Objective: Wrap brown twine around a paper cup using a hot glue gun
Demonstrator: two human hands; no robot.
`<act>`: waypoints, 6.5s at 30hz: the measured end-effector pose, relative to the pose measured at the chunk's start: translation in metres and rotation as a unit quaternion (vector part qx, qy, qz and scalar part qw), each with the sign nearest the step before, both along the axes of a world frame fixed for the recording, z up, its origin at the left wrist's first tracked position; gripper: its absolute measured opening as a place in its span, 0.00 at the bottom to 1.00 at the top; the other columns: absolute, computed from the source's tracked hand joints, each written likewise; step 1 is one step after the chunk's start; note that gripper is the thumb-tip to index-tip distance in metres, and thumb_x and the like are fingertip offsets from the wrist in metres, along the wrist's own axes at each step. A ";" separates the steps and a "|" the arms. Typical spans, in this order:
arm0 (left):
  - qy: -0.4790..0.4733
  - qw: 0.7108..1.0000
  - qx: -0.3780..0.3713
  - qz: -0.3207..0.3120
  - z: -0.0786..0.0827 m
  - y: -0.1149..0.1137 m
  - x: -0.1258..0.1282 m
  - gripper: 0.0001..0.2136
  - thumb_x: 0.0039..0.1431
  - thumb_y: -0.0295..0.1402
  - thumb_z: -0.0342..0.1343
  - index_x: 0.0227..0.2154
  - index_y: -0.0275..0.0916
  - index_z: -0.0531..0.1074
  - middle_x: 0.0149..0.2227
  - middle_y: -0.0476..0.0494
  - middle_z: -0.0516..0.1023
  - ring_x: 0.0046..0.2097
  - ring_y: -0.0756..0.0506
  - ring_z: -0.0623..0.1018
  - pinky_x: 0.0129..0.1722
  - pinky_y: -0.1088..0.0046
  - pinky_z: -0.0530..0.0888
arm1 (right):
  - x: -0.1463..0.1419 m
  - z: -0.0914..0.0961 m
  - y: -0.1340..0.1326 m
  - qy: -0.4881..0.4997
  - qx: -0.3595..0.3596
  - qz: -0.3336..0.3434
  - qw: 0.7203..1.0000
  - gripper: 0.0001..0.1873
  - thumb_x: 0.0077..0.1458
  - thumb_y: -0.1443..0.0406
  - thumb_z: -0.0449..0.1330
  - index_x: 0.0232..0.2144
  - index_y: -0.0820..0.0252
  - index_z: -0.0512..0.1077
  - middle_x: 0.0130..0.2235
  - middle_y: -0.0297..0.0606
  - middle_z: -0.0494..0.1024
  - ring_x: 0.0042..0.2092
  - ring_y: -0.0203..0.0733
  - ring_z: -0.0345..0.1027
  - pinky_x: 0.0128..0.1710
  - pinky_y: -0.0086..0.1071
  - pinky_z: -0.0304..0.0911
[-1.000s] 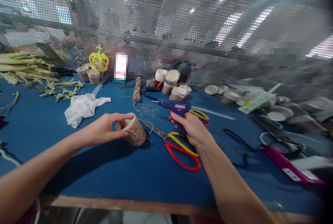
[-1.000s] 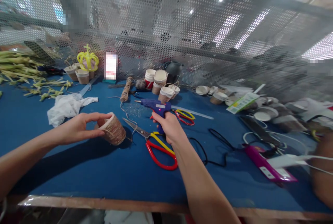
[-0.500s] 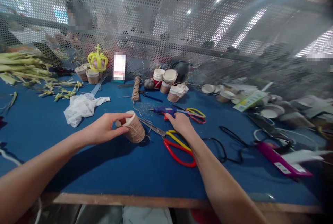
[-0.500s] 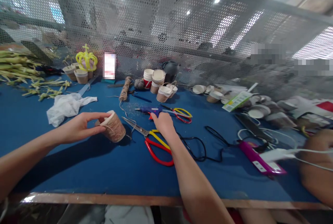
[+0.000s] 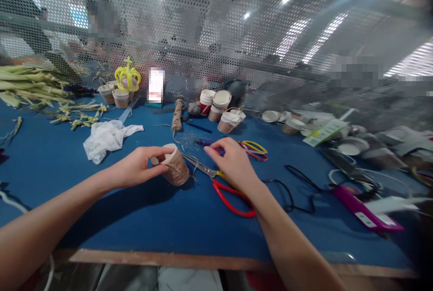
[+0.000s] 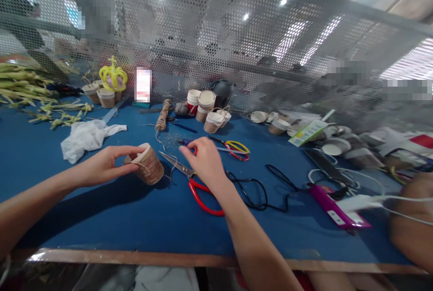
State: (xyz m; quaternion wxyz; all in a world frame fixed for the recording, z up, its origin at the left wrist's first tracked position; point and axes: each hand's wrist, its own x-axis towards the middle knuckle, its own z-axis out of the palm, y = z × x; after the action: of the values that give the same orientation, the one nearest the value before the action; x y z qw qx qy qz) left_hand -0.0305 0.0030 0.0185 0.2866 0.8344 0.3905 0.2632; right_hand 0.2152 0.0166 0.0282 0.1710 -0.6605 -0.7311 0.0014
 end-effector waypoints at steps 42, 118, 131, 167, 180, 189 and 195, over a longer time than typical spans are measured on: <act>-0.184 0.940 -0.266 -0.103 -0.001 0.001 0.002 0.07 0.52 0.30 0.57 0.34 0.34 0.70 0.34 0.48 0.73 0.36 0.50 0.71 0.38 0.77 0.67 | -0.024 -0.002 -0.036 0.311 -0.049 0.209 0.926 0.14 0.57 0.62 0.52 0.21 0.59 0.62 0.20 0.27 0.58 0.23 0.31 0.50 0.22 0.27 0.49; -0.094 0.992 -0.077 -0.031 0.005 -0.022 0.023 0.06 0.53 0.32 0.52 0.27 0.34 0.69 0.28 0.47 0.71 0.31 0.50 0.69 0.32 0.75 0.66 | -0.037 -0.011 -0.044 0.383 -0.058 0.270 0.882 0.11 0.56 0.65 0.51 0.22 0.58 0.60 0.27 0.34 0.66 0.29 0.35 0.59 0.30 0.30 0.59; -0.107 0.992 -0.061 -0.013 0.004 -0.026 0.028 0.07 0.52 0.30 0.50 0.21 0.35 0.64 0.27 0.46 0.72 0.32 0.49 0.70 0.35 0.73 0.68 | -0.038 -0.007 -0.047 0.328 0.009 0.305 0.894 0.11 0.56 0.67 0.52 0.22 0.58 0.61 0.26 0.34 0.68 0.29 0.35 0.60 0.30 0.30 0.58; -0.059 0.994 0.022 -0.088 0.013 -0.012 0.004 0.08 0.58 0.30 0.50 0.26 0.35 0.70 0.32 0.44 0.73 0.39 0.47 0.71 0.41 0.71 0.67 | 0.000 -0.003 0.000 0.138 -0.043 0.010 0.989 0.09 0.54 0.62 0.55 0.35 0.63 0.69 0.38 0.42 0.75 0.39 0.39 0.71 0.39 0.31 0.65; -0.069 0.996 -0.017 -0.057 0.000 -0.004 0.008 0.08 0.56 0.33 0.50 0.25 0.35 0.69 0.32 0.42 0.74 0.37 0.47 0.72 0.40 0.70 0.68 | 0.044 -0.023 0.039 0.061 -0.140 -0.100 0.983 0.05 0.51 0.66 0.59 0.26 0.64 0.69 0.31 0.38 0.76 0.35 0.40 0.70 0.38 0.36 0.64; -0.087 0.995 -0.039 -0.017 -0.003 -0.001 0.006 0.09 0.55 0.34 0.50 0.25 0.35 0.69 0.33 0.41 0.75 0.37 0.46 0.73 0.40 0.69 0.68 | 0.025 0.013 0.010 0.287 -0.080 -0.030 0.954 0.09 0.48 0.64 0.58 0.32 0.64 0.68 0.31 0.41 0.76 0.30 0.38 0.70 0.31 0.30 0.65; -0.090 0.995 -0.023 0.037 -0.006 0.003 0.005 0.10 0.55 0.36 0.49 0.25 0.35 0.69 0.31 0.42 0.74 0.37 0.45 0.73 0.40 0.69 0.68 | 0.003 0.020 -0.027 0.431 -0.095 0.113 0.890 0.12 0.48 0.58 0.58 0.25 0.63 0.70 0.19 0.31 0.69 0.18 0.31 0.60 0.19 0.26 0.59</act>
State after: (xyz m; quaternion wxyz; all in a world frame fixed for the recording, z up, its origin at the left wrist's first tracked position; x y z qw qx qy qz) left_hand -0.0255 0.0056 0.0122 0.3300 0.7857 0.3994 0.3382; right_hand 0.2186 -0.0104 0.0480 0.4046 -0.5210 -0.6514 0.3747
